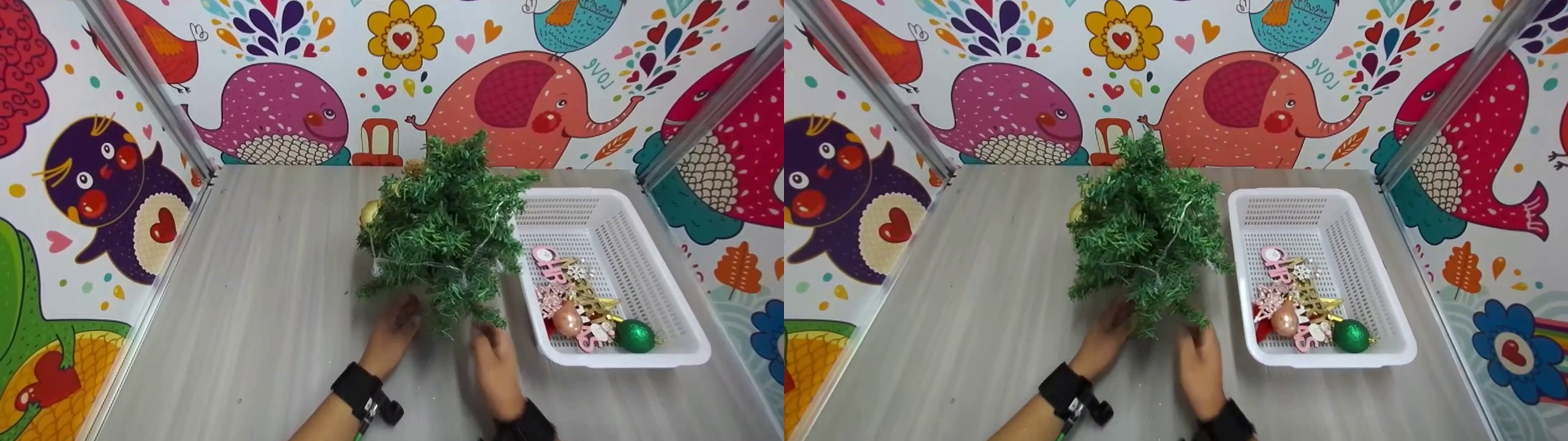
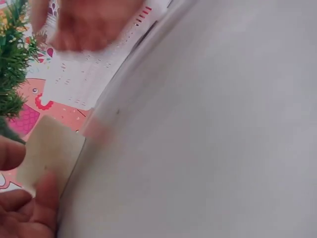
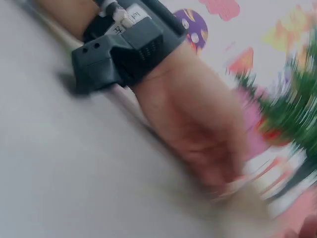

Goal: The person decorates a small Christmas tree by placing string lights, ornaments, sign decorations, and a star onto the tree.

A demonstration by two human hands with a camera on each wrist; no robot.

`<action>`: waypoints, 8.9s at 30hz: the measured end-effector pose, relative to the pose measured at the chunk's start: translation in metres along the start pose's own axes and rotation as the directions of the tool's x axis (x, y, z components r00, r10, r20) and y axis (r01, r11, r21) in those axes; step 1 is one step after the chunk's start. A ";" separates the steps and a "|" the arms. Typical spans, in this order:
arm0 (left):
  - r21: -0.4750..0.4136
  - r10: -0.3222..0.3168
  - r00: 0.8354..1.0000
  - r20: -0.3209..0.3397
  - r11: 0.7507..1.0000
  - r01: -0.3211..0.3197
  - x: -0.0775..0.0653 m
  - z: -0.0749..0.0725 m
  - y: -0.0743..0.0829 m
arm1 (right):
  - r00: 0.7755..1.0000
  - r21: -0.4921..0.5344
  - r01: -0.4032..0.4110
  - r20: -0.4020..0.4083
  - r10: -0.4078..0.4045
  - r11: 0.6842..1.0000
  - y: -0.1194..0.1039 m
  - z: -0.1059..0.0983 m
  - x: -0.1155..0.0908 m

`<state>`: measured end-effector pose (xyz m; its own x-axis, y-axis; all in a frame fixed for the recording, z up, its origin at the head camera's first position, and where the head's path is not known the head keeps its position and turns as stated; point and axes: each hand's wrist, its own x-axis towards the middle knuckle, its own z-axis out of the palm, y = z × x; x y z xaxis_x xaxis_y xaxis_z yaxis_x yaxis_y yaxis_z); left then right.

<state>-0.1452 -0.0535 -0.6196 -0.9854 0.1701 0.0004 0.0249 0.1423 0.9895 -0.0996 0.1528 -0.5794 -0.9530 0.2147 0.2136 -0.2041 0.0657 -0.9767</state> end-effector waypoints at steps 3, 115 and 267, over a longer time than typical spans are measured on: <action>-0.021 -0.015 1.000 0.006 1.000 0.015 -0.013 0.000 0.000 | 0.968 -0.127 0.250 0.050 -0.245 0.960 -0.043 -0.032 0.007; -0.183 0.144 0.987 0.066 0.974 -0.130 -0.040 0.007 0.139 | 0.425 -0.261 0.885 0.790 -0.442 0.385 -0.098 -0.027 0.013; 0.706 0.741 0.650 -0.169 0.551 -0.444 -0.040 -0.005 0.061 | 0.591 -0.629 0.621 0.768 0.247 0.468 -0.008 -0.150 0.182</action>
<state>-0.1051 -0.0561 -0.5587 -0.6509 0.0515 0.7574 0.5705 0.6915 0.4432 -0.2379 0.3376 -0.5301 -0.7858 -0.6047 -0.1295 -0.5463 0.7769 -0.3129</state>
